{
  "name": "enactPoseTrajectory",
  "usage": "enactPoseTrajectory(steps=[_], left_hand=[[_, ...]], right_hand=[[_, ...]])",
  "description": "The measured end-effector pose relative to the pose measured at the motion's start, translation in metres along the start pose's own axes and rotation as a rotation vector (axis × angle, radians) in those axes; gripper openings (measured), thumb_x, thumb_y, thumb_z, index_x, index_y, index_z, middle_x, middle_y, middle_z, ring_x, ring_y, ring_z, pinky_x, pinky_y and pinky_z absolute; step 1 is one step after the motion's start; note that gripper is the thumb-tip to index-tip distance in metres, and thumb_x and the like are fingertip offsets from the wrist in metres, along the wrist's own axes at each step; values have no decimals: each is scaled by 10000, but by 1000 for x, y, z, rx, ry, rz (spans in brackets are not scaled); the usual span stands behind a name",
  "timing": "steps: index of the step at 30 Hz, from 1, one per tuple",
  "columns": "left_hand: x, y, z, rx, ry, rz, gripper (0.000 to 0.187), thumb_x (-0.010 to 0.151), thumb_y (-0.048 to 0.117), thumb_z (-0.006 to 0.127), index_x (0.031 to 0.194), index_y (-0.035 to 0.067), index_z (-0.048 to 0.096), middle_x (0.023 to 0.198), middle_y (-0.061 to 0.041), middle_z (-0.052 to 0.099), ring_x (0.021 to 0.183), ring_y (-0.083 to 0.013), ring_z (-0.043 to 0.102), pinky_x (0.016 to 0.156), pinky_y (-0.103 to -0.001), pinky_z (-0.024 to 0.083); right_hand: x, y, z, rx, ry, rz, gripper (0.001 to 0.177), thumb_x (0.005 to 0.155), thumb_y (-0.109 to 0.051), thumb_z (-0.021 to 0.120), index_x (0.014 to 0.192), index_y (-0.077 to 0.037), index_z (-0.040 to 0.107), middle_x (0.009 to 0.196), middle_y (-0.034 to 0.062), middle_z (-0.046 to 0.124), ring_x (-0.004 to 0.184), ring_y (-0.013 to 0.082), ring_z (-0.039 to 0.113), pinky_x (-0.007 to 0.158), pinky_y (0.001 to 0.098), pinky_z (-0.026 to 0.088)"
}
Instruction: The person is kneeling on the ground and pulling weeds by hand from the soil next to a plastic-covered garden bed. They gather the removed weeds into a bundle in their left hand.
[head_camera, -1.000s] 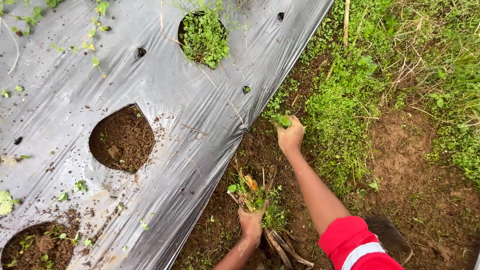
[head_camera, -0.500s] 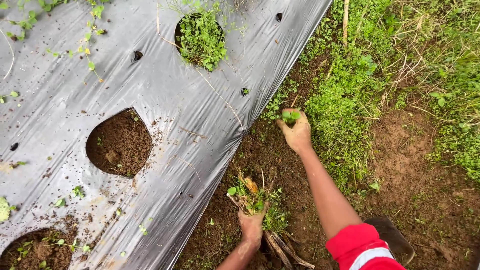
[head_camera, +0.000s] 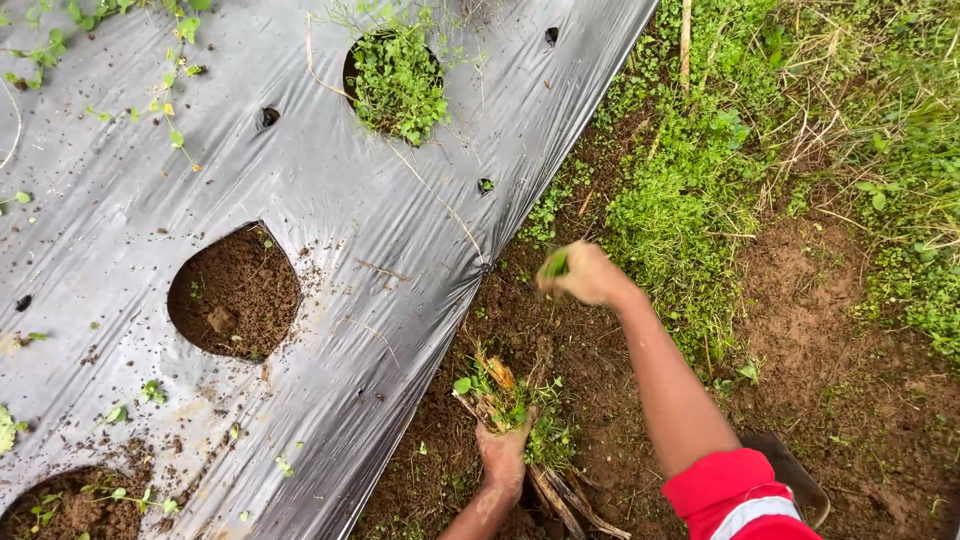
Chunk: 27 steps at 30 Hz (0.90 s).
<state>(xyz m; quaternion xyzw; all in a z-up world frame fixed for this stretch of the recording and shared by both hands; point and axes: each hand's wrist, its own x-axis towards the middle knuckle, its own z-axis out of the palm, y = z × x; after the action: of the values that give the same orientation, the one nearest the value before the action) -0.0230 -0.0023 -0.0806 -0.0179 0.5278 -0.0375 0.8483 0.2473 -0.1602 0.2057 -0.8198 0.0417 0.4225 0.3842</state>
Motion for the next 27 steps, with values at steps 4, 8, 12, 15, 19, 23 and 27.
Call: enactPoseTrajectory(steps=[4, 8, 12, 15, 19, 23, 27], left_hand=[[0, 1, -6, 205, 4, 66, 1031, 891, -229, 435, 1647, 368, 69, 1320, -404, 255, 578, -137, 461, 736, -451, 632], [-10, 3, 12, -195, -22, -175, 1066, 944, 521, 576, 1503, 379, -320, 1606, -374, -237, 1474, -562, 230, 1070, -583, 446], [-9, 2, 5, 97, 2, 60, 1017, 905, -231, 364, 1632, 398, 33, 1563, -346, -284, 1401, -623, 312, 950, -611, 542], [-1, 3, -2, -72, -39, -105, 887, 989, 294, 521, 1543, 577, -111, 1570, -385, -290, 1398, -595, 345, 954, -559, 537], [-7, 1, 5, 19, 38, -24, 878, 965, 88, 473, 1607, 483, 20, 1544, -465, -27, 988, -332, 543, 865, -514, 579], [-2, 0, 4, 50, -36, 8, 1067, 904, -223, 361, 1608, 507, 30, 1555, -334, -326, 1396, -644, 310, 898, -562, 575], [-4, 0, -1, 152, -40, 54, 1054, 881, -220, 381, 1621, 428, 1, 1562, -442, -12, 1328, -615, 406, 921, -594, 556]], right_hand=[[44, 8, -8, 604, 756, -101, 222, 923, -31, 704, 1108, -152, 693, 1089, 103, 725, 806, 171, 711, 682, 202, 633], [98, 22, -7, 626, 937, -205, 253, 859, 52, 728, 1056, -92, 659, 1156, 58, 709, 1068, 146, 652, 1021, 175, 595], [122, 50, 2, 400, 1118, -120, 293, 808, 35, 727, 1007, -172, 784, 1028, -26, 783, 972, 129, 727, 856, 290, 639], [79, 33, 13, 230, 921, 33, 288, 866, 6, 738, 1152, -12, 710, 1287, 179, 693, 442, 79, 502, 361, 206, 560], [17, 18, 8, 173, 330, 173, 226, 918, -175, 744, 1137, -121, 726, 1094, 99, 760, 706, 124, 498, 725, 292, 507], [11, 18, 0, 452, 458, 21, 270, 883, -82, 740, 1141, -70, 659, 958, 112, 759, 865, 187, 725, 1100, 465, 523], [68, 31, 5, 865, 627, -377, 445, 811, -159, 814, 1209, -62, 642, 989, 73, 714, 858, 164, 685, 865, 232, 636]])
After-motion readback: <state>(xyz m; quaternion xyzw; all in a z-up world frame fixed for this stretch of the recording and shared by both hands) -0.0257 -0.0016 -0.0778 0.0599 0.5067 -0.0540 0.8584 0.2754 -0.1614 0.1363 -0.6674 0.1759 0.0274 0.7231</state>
